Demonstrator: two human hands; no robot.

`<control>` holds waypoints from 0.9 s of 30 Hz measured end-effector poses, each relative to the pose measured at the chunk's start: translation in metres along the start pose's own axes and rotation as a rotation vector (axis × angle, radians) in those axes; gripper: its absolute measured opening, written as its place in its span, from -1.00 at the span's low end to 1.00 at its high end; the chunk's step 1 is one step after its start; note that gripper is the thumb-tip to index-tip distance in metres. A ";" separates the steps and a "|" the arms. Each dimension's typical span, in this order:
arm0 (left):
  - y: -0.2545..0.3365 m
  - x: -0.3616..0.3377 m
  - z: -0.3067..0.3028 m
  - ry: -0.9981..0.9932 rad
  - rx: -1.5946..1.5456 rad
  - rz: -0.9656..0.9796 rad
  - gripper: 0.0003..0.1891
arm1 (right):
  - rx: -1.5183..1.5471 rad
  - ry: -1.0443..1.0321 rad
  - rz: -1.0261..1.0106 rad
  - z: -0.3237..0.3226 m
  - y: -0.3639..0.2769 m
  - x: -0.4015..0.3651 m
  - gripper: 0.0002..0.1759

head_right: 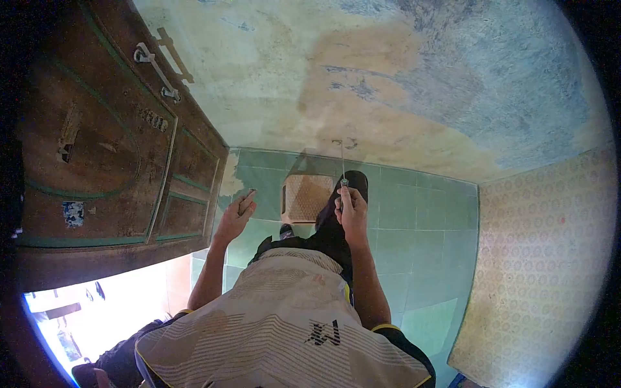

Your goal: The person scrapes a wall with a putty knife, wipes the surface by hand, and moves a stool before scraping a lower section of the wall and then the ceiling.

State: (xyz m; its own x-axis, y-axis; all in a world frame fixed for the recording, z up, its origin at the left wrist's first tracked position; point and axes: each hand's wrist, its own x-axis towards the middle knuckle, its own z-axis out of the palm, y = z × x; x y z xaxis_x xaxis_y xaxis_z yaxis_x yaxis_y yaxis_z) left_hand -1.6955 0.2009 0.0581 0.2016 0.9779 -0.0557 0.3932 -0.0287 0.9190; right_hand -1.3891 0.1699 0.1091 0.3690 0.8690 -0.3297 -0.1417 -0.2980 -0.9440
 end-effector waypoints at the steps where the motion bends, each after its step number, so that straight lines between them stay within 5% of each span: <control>1: -0.003 0.000 0.000 -0.001 0.001 -0.002 -0.64 | 0.001 0.000 0.003 -0.001 0.002 0.000 -0.68; 6: 0.001 0.001 0.000 -0.062 0.025 -0.172 -0.68 | 0.033 0.013 -0.016 -0.005 0.006 0.000 -0.70; 16: 0.000 0.004 -0.001 -0.071 -0.038 -0.058 -0.68 | 0.042 0.025 -0.014 -0.002 0.007 -0.004 -0.69; 18: 0.005 0.006 -0.006 -0.160 0.080 -0.253 -0.67 | -0.002 0.023 0.008 -0.001 0.007 -0.004 -0.68; 27: 0.002 0.010 -0.004 -0.104 0.041 -0.107 -0.60 | 0.051 0.033 -0.017 -0.003 0.009 -0.005 -0.68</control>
State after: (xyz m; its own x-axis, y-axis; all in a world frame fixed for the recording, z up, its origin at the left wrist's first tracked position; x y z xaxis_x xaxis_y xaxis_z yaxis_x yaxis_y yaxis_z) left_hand -1.6962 0.2112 0.0608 0.2472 0.9492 -0.1947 0.4537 0.0642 0.8888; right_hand -1.3893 0.1618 0.1021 0.4017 0.8599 -0.3148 -0.1811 -0.2624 -0.9478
